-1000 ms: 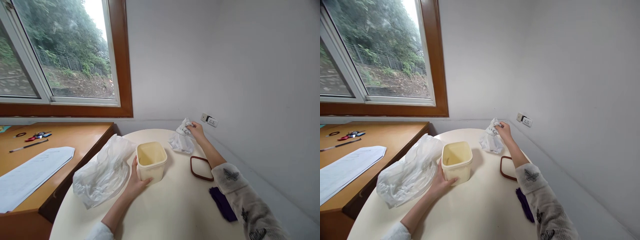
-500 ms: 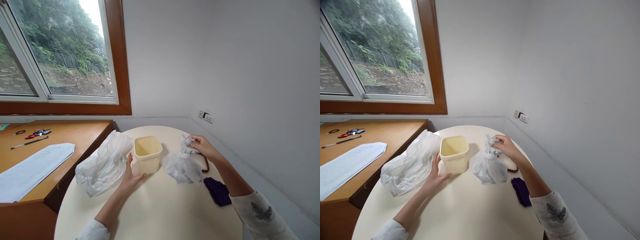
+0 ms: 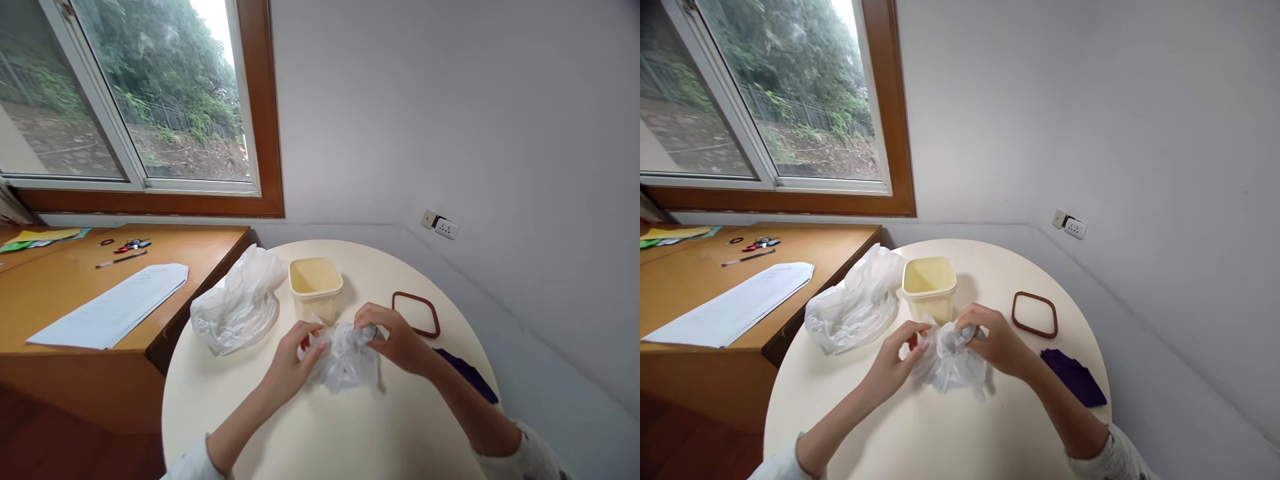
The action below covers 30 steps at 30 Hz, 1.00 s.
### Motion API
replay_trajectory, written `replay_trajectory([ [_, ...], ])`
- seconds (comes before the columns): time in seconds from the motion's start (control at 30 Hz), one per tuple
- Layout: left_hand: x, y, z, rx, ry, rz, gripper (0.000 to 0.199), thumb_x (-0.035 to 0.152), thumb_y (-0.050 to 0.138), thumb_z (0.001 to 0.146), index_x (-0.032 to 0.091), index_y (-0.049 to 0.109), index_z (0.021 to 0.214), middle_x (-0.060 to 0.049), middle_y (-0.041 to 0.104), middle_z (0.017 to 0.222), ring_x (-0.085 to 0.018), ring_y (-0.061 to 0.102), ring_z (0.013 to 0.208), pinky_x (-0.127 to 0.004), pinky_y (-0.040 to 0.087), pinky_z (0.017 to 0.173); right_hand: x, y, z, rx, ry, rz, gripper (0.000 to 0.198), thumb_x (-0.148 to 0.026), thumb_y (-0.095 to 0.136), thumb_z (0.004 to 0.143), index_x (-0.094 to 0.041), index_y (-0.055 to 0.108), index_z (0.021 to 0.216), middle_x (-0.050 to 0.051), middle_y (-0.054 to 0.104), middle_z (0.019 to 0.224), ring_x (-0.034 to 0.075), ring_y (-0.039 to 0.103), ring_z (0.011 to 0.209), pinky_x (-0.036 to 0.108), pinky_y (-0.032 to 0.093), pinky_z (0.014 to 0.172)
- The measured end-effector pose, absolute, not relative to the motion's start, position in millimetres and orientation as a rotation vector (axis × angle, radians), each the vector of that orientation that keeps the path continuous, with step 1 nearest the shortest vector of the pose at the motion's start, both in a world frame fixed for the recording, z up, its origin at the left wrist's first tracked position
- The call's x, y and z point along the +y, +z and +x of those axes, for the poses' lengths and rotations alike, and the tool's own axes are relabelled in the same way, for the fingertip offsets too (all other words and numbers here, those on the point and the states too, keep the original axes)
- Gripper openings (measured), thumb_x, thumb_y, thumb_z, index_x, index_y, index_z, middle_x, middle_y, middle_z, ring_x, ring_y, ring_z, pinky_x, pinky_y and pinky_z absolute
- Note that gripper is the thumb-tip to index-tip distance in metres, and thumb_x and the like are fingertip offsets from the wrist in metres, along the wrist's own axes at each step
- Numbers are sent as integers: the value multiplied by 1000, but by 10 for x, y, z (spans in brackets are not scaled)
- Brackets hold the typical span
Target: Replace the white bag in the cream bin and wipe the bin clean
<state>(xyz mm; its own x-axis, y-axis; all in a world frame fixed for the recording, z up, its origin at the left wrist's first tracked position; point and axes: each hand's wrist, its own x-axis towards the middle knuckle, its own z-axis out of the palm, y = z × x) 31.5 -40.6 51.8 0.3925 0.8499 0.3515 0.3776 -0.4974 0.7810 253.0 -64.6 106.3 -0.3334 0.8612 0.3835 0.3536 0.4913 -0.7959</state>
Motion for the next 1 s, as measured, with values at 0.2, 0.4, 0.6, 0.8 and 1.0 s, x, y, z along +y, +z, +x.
replay_trajectory([
  [0.2, -412, 487, 520, 1019, 857, 1985, 16, 31, 58, 76, 19, 64, 85, -3, 58, 80, -14, 47, 67, -25, 38, 59, -798, 739, 2380, -2026, 666, -1004, 30, -6, 51, 71, -25, 62, 92, 5, 59, 93, 17, 55, 87, 32, 45, 78],
  [0.4, -375, 515, 503, 937, 917, 1946, 11, 19, 58, 70, 19, 62, 81, -1, 54, 74, -13, 45, 67, -23, 36, 60, -829, 818, 2544, -1948, 792, -990, 25, -26, 57, 79, -25, 58, 104, 5, 62, 102, 20, 54, 98, 36, 41, 89],
  [0.6, -373, 519, 486, 914, 944, 1949, 7, 19, 55, 73, 18, 60, 78, -2, 53, 74, -14, 45, 68, -25, 38, 64, -645, 679, 2583, -1758, 870, -1254, 24, -35, 46, 86, -23, 60, 101, 5, 61, 104, 18, 56, 94, 33, 42, 81],
  [0.8, -395, 505, 470, 898, 973, 1957, 9, 22, 51, 79, 18, 59, 77, -3, 53, 79, -14, 48, 72, -26, 40, 67, -649, 557, 2491, -1844, 1140, -1287, 56, -36, 65, 71, -25, 47, 123, 6, 56, 114, 18, 52, 96, 34, 42, 82],
  [1.0, -415, 495, 492, 873, 967, 1870, 13, 28, 50, 83, 18, 58, 78, -5, 59, 87, -16, 53, 78, -28, 43, 72, -648, 490, 2377, -1790, 1077, -1291, 42, -20, 64, 66, -22, 57, 108, 1, 60, 90, 13, 52, 77, 27, 43, 69],
])
